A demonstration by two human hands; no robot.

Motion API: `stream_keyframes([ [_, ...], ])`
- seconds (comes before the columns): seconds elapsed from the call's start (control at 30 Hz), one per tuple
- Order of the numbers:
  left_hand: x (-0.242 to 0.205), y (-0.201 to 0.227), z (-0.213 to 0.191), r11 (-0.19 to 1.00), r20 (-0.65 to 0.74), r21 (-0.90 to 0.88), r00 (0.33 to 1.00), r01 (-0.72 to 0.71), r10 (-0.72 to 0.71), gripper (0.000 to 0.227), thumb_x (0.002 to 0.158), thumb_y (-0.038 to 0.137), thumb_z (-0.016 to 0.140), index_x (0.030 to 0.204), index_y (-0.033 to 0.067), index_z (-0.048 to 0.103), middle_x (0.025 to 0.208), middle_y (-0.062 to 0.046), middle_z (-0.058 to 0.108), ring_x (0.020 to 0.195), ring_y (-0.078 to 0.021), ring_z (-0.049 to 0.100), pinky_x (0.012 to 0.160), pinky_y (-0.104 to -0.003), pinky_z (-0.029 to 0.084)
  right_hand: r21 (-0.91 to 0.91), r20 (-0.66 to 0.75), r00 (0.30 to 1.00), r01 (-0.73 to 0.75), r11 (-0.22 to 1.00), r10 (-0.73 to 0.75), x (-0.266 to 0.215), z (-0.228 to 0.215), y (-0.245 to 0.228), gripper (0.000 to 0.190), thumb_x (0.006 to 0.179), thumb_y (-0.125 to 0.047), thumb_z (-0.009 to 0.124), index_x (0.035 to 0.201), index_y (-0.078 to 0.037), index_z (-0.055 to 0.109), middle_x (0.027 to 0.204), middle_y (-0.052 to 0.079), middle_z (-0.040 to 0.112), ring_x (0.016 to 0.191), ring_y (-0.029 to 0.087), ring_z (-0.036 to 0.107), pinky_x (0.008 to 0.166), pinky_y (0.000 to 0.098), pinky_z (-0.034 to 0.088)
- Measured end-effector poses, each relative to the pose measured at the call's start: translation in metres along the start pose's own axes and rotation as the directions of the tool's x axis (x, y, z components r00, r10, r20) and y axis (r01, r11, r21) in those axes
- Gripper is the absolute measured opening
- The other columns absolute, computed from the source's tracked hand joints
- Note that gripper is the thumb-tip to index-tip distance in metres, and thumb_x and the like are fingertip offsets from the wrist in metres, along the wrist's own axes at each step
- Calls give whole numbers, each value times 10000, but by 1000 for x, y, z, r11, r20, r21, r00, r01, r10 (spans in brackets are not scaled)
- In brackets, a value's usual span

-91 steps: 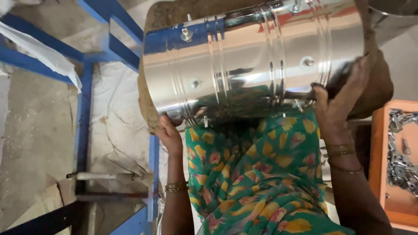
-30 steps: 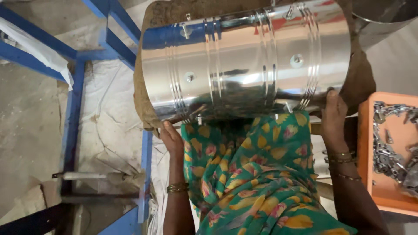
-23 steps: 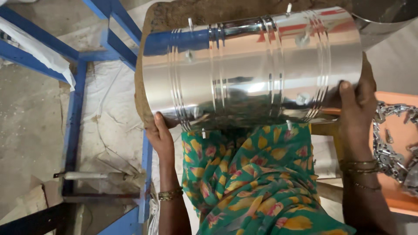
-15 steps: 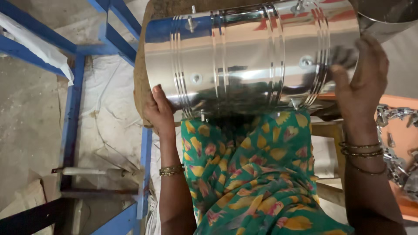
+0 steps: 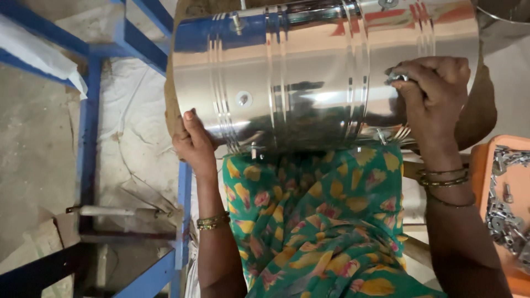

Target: The person sits on the floor and rubs the exterior of a large cylindrical stainless steel container with a cloth. They rotate the container periodically to access different sections and continue rubbing the surface.

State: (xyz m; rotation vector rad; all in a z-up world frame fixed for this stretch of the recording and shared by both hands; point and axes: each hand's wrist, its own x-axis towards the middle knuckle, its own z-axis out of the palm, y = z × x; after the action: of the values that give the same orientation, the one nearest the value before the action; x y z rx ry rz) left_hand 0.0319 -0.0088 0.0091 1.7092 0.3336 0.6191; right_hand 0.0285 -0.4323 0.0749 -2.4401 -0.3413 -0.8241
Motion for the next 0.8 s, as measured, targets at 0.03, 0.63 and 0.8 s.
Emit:
stream_keyframes([
  [0.03, 2, -3, 2, 1000, -15, 23, 1000, -20, 20, 450, 1113, 334, 536, 1036, -78, 699, 664, -3, 501, 565, -88, 421, 522, -291, 320, -12, -12, 1000, 3, 1000, -3, 1, 3, 3, 72, 1041, -103, 801, 1113, -111, 802, 1099, -3, 673, 1104, 198, 476, 998, 325, 417],
  [0.63, -7, -11, 3, 925, -61, 241, 946, -295, 317, 416, 1135, 329, 550, 1107, -36, 746, 741, 16, 617, 634, -61, 552, 612, -271, 463, -127, 30, 992, -119, 985, 124, -37, 18, -40, 589, 1119, -196, 571, 1596, 86, 371, 1627, 266, 398, 1539, 449, 322, 1276, 605, 162],
  [0.8, -6, -16, 7, 988, -40, 7, 987, -155, 156, 386, 1101, 296, 558, 1111, -54, 720, 708, 9, 573, 600, -71, 470, 552, -279, 411, -15, 8, 966, -259, 966, 259, -46, -11, -38, 549, 1095, -207, 556, 1564, 47, 425, 1668, 280, 348, 1578, 459, 282, 1322, 584, 236],
])
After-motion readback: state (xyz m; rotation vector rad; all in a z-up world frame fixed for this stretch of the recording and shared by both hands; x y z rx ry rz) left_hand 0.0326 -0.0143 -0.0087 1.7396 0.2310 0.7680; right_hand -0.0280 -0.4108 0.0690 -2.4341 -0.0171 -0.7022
